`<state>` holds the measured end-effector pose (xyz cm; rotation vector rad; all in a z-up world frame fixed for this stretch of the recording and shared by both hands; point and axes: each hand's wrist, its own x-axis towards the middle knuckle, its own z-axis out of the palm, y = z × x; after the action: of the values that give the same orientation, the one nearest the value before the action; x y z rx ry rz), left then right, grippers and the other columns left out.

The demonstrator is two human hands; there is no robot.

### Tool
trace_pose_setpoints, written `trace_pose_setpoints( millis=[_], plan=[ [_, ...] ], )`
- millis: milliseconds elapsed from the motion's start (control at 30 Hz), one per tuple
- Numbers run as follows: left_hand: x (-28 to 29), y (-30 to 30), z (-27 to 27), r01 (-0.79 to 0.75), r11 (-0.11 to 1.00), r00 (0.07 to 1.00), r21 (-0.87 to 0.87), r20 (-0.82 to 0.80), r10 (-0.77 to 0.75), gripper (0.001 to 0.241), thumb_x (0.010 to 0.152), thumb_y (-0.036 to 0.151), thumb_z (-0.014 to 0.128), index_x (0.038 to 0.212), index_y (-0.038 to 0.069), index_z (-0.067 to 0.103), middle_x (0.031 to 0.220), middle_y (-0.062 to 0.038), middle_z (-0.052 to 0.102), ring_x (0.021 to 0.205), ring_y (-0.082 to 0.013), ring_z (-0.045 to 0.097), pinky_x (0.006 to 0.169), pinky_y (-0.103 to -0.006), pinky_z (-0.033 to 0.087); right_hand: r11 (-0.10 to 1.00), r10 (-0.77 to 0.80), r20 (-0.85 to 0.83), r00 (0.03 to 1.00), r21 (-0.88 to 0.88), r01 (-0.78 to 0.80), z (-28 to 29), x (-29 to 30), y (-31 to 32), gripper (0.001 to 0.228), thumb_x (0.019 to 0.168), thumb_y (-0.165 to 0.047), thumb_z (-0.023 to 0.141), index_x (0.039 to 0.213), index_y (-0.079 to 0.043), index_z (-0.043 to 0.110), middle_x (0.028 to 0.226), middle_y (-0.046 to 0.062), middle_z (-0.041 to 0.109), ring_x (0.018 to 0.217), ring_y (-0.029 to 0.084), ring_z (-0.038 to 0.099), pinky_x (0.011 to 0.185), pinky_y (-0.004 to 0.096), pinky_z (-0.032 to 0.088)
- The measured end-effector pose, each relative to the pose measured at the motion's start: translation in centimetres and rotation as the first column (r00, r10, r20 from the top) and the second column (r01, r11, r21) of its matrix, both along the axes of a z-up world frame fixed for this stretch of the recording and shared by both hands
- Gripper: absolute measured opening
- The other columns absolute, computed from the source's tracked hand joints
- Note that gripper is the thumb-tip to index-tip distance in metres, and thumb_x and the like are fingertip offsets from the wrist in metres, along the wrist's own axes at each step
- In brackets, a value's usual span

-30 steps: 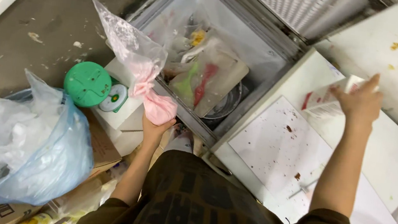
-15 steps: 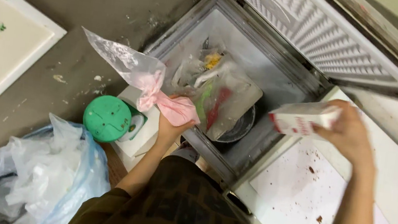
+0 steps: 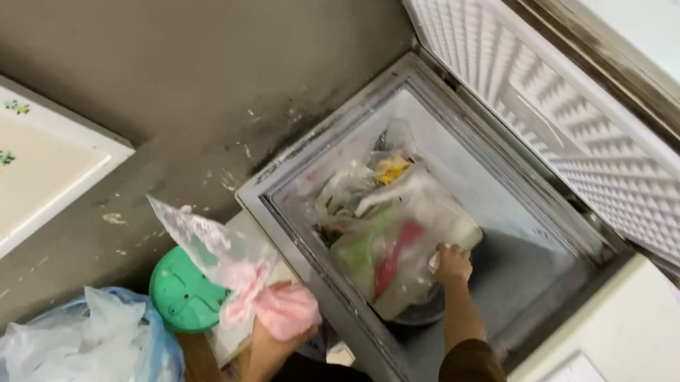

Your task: The person removes a bag of pink frosting from a freezer and squeezes the contents toward the tip. They then use scissors to trim the end of the piping bag at a decorating station.

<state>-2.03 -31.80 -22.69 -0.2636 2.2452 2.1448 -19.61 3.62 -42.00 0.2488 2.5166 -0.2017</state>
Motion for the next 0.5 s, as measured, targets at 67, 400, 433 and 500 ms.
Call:
trace_pose_setpoints(
  millis=[67,400,433,500],
  plan=[
    [0.1,-0.6,-0.9,-0.012,1.000,1.000,-0.006,0.024,0.012,0.065,0.078,0.007,0.086,0.131,-0.001,0.050,0.121,-0.011,0.059,0.113,-0.0231,0.059,0.098,-0.0383,0.050,0.999,-0.037,-0.038,0.999,-0.026,0.036,-0.8,-1.7,-1.0,0.063,0.081,-0.018,0.078,0.137,-0.036,0.054,0.143,0.007,0.052,0.138,0.037,0.047,0.104,0.047,0.053],
    [-3.8,1.0,-1.1,0.106,0.994,0.994,0.011,-0.024,-0.106,0.068,0.082,0.011,0.084,0.137,0.000,0.046,0.127,-0.011,0.056,0.119,-0.0242,0.056,0.102,-0.0405,0.048,0.892,-0.221,-0.342,0.913,-0.449,0.048,1.9,-3.5,-0.7,0.100,0.069,-0.023,0.090,0.153,-0.026,0.036,0.154,0.023,0.035,0.136,0.042,0.043,0.107,0.047,0.043],
    [-4.2,1.3,-0.5,0.136,0.991,0.990,0.016,-0.030,-0.136,0.068,0.082,0.011,0.083,0.138,0.000,0.045,0.128,-0.011,0.056,0.119,-0.0243,0.055,0.103,-0.0408,0.047,0.856,-0.269,-0.373,0.888,-0.516,0.043,3.3,-3.5,-0.5,0.089,0.072,-0.022,0.086,0.149,-0.024,0.041,0.151,0.021,0.040,0.131,0.039,0.049,0.102,0.045,0.046],
    [-5.2,1.4,0.9,0.200,0.980,0.979,0.013,-0.041,-0.200,0.069,0.083,0.012,0.083,0.139,0.000,0.045,0.129,-0.011,0.055,0.120,-0.0245,0.055,0.104,-0.0412,0.047,0.741,-0.389,-0.398,0.831,-0.671,0.025,8.0,-3.8,-0.4,0.067,0.079,-0.018,0.078,0.141,-0.020,0.052,0.146,0.016,0.052,0.122,0.033,0.060,0.092,0.041,0.051]
  ],
)
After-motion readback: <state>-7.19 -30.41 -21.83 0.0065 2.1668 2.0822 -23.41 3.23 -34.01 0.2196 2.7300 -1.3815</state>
